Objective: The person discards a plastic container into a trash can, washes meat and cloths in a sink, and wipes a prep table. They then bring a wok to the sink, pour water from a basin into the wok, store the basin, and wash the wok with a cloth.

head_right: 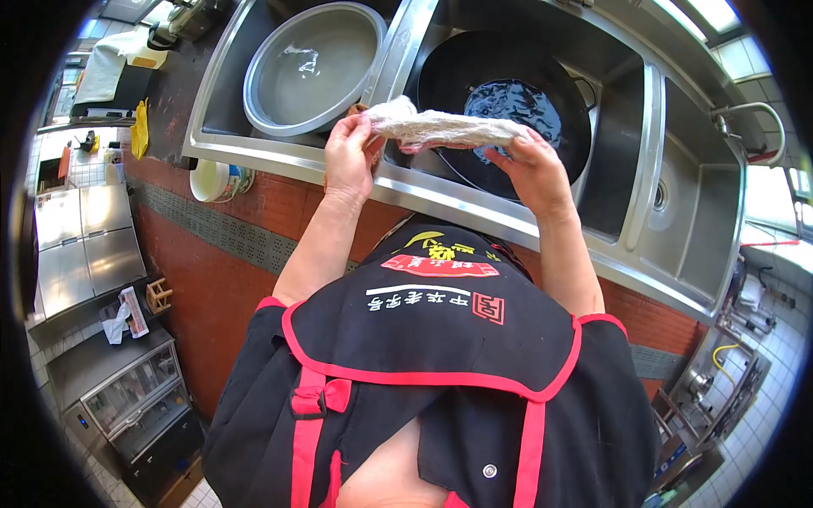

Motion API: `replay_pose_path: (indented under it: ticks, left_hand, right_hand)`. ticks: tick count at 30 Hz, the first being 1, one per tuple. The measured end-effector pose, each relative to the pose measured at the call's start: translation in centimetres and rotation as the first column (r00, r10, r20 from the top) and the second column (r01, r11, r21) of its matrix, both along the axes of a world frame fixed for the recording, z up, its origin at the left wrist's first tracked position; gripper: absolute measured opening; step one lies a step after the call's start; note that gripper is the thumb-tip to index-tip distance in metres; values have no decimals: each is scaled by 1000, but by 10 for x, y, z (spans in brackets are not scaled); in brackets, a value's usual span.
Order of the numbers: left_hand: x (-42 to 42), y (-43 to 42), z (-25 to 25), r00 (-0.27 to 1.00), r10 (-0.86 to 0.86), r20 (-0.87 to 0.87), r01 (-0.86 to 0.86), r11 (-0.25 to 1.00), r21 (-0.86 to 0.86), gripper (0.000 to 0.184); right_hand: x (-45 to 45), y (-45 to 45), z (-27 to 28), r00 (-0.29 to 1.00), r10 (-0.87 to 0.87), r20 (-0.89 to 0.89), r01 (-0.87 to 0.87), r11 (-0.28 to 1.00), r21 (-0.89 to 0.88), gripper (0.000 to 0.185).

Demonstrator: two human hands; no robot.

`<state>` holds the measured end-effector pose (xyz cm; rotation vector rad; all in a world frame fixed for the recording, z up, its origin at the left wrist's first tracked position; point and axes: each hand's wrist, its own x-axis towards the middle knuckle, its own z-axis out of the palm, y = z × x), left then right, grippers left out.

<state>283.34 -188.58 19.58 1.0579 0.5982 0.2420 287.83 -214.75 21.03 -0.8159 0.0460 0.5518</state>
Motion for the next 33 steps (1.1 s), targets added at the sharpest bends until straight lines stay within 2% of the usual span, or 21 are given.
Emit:
replay_pose_path:
  ticks: [1,4,5,6,8,9,10,11,12,14,15,16,17,18,20,21,22,24,27,30,33]
  left_hand:
    - [1,4,-8,999,38,14,-37,996,-76,16]
    - [9,18,-17,978,26,209,72,892,-445,24]
    - [8,16,-11,965,-80,249,184,885,-427,31]
    - [7,6,15,970,-115,215,208,848,-487,20]
    - [3,-20,52,911,-359,203,412,773,-483,19]
    - [0,-31,50,821,-519,237,569,718,-400,26]
    - [1,-44,44,774,-581,253,632,678,-377,19]
    - [0,-54,42,744,-632,218,668,712,-216,16]
    - [-2,-62,44,716,-676,173,692,720,-51,14]
    - [-3,-51,56,685,-724,85,656,663,361,10]
    - [-5,-45,60,745,-649,155,582,745,325,15]
    - [-7,-31,58,831,-534,156,431,795,428,17]
    - [-7,-13,49,913,-397,96,267,757,596,20]
    - [-11,14,31,960,-280,4,214,744,633,28]
    - [-32,64,-5,957,-159,-242,275,239,931,59]
    - [-47,79,-26,942,-166,-292,309,89,947,69]
    - [-60,81,-31,897,-151,-416,427,47,903,71]
    - [-73,75,-45,851,-171,-497,498,-41,866,66]
    - [-71,61,-43,851,-51,-523,520,-55,852,53]
    - [-57,40,-16,837,-17,-547,547,59,835,41]
    - [-41,27,1,933,-116,-342,313,-214,925,26]
  right_hand:
    - [-1,0,10,997,60,54,-64,995,70,43]
    - [-3,-8,10,843,458,282,-470,882,-30,45]
    - [-6,-10,6,817,541,200,-549,836,-15,48]
    - [-9,-8,0,841,536,76,-524,842,-129,51]
    - [-21,10,5,916,381,126,-309,869,-386,53]
    - [-29,22,9,921,369,126,-317,898,-306,55]
    - [-31,27,12,924,358,133,-324,919,-224,57]
    - [-29,25,-1,880,471,63,-426,840,-338,57]
    - [-31,25,5,878,473,73,-413,827,-381,56]
    - [-26,13,7,839,545,13,-466,730,-499,54]
    - [-28,4,9,905,423,45,-357,814,-459,54]
    - [-31,-8,10,953,295,73,-240,878,-413,54]
    - [-32,-25,4,977,190,99,-132,896,-424,55]
    - [-35,-43,7,990,123,71,-84,911,-404,57]
    - [-42,-79,5,999,-22,48,37,934,-357,60]
    - [-46,-96,9,999,-41,-6,36,942,-333,59]
    - [-48,-119,-5,996,-21,-89,-1,971,-240,57]
    - [-60,-132,-11,972,-196,-133,177,973,-146,50]
    - [-68,-139,-9,929,-226,-293,248,968,39,47]
    - [-69,-150,-20,965,-119,-235,142,986,82,47]
    - [-62,-155,-19,981,-34,-192,45,998,51,47]
